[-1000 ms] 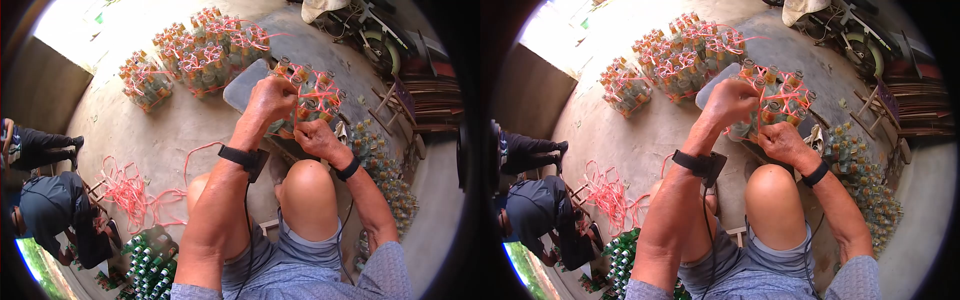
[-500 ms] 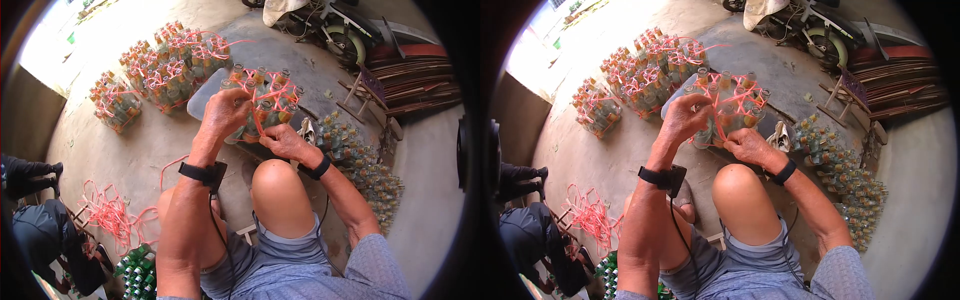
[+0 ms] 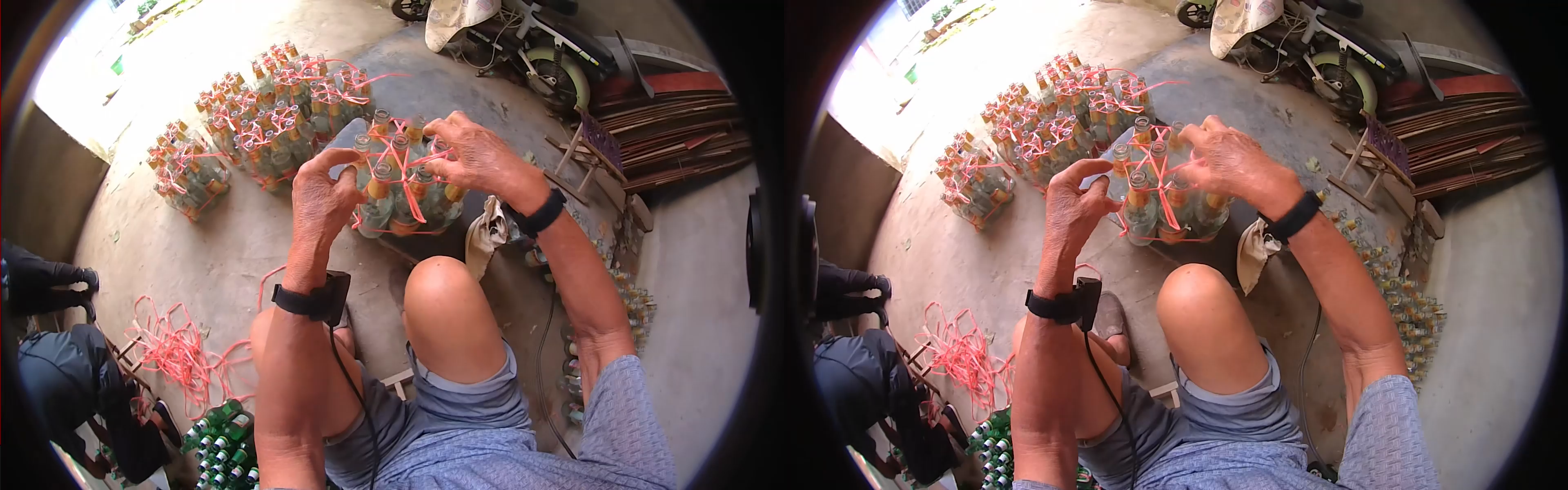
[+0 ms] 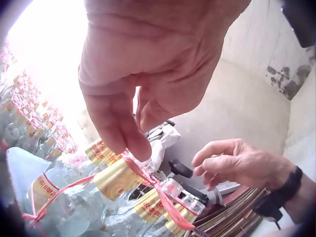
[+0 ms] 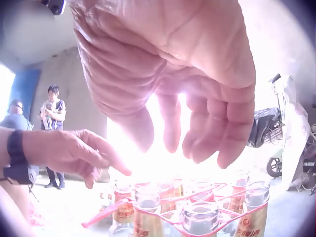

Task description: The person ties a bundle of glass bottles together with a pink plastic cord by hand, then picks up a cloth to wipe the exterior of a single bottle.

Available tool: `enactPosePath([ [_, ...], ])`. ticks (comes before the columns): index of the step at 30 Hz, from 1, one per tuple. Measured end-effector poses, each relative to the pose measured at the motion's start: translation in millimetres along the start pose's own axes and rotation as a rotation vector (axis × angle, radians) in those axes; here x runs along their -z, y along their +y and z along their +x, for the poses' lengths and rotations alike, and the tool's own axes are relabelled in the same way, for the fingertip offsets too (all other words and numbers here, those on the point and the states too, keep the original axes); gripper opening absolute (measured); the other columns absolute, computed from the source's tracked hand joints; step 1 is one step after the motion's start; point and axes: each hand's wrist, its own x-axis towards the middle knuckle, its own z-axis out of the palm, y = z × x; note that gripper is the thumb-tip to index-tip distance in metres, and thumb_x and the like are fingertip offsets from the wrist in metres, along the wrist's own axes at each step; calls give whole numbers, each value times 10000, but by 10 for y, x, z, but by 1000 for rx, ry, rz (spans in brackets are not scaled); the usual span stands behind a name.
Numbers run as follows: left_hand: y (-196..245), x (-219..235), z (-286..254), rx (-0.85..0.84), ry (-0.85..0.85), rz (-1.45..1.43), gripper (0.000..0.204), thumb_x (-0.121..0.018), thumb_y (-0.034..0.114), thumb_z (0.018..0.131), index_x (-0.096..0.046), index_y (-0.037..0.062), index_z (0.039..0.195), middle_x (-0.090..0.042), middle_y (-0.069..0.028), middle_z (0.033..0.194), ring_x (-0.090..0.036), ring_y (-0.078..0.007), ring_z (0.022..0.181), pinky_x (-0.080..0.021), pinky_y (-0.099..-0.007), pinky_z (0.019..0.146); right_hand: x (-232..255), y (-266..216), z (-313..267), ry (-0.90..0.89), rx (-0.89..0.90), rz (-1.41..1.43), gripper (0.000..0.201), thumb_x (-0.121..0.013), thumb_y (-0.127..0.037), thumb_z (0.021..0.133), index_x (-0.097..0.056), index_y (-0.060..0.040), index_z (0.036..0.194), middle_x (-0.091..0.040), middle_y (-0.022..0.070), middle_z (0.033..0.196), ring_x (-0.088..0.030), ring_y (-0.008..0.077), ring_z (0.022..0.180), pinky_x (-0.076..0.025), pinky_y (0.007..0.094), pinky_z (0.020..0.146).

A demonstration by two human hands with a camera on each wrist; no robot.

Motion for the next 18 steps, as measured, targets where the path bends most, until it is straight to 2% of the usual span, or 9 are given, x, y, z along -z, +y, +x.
enactPosePath([
  [4, 0, 113, -86, -4, 30, -35, 239, -644, 21, 982, -766, -57, 1172, -797, -131, 1035, -771, -186, 687, -617, -312, 618, -251, -107, 150, 22, 23, -168, 576, -753, -487, 985, -676, -78, 1384, -668, 222, 1264, -705, 410, 1122, -571, 490, 968],
  [6, 56, 148, -119, 15, 34, -4, 218, -665, 46, 976, -774, -70, 1125, -802, -153, 1021, -769, -193, 682, -612, -330, 627, -350, -27, 281, -39, 29, -135, 630, -722, -525, 986, -628, -110, 1452, -650, 223, 1342, -680, 432, 1191, -554, 526, 1015],
  [7, -149, 140, -87, -155, 86, 82, 219, -686, 67, 967, -777, -69, 1112, -806, -157, 1008, -772, -190, 692, -610, -341, 660, -441, -7, 347, -70, 41, -109, 658, -706, -544, 987, -604, -126, 1486, -641, 224, 1380, -667, 443, 1225, -546, 544, 1038],
  [9, -198, 113, -92, -96, 90, 39, 213, -691, 78, 942, -788, -55, 1077, -814, -151, 944, -778, -192, 699, -609, -331, 693, -283, -241, 348, -118, -58, -25, 657, -698, -542, 995, -604, -112, 1483, -650, 228, 1378, -646, 438, 1262, -524, 514, 1075],
  [11, -207, 90, -115, -116, 98, 77, 218, -665, 77, 935, -787, -53, 1061, -810, -163, 893, -773, -210, 635, -612, -351, 639, -300, -87, 430, -158, 31, -28, 645, -689, -534, 1005, -598, -104, 1478, -669, 226, 1352, -654, 427, 1252, -526, 485, 1065],
  [12, -178, 98, -133, -143, 90, 108, 217, -643, 73, 936, -789, -49, 1040, -806, -169, 872, -774, -225, 624, -616, -361, 626, -269, -96, 465, -191, 5, -52, 642, -701, -516, 1001, -593, -103, 1480, -675, 220, 1349, -659, 417, 1251, -529, 482, 1057],
  [15, -101, 113, -198, -141, 95, 159, 215, -639, 101, 907, -811, -11, 972, -772, -174, 743, -777, -239, 619, -625, -381, 682, -274, -58, 462, -263, -14, -94, 631, -744, -438, 982, -577, -103, 1490, -679, 224, 1371, -660, 413, 1266, -529, 484, 1053],
  [16, -60, 126, -228, -115, 77, 143, 218, -641, 112, 901, -817, 2, 966, -775, -191, 770, -786, -274, 663, -627, -402, 716, -318, -68, 433, -213, 8, -61, 626, -758, -373, 971, -561, -107, 1502, -712, 238, 1327, -691, 414, 1224, -544, 478, 1025],
  [18, -36, 120, -269, -111, 88, 148, 221, -645, 128, 886, -824, 19, 954, -778, -215, 816, -792, -336, 747, -626, -436, 771, -362, -113, 453, -250, -87, 46, 620, -751, -346, 968, -552, -106, 1504, -745, 238, 1254, -719, 421, 1165, -557, 481, 995],
])
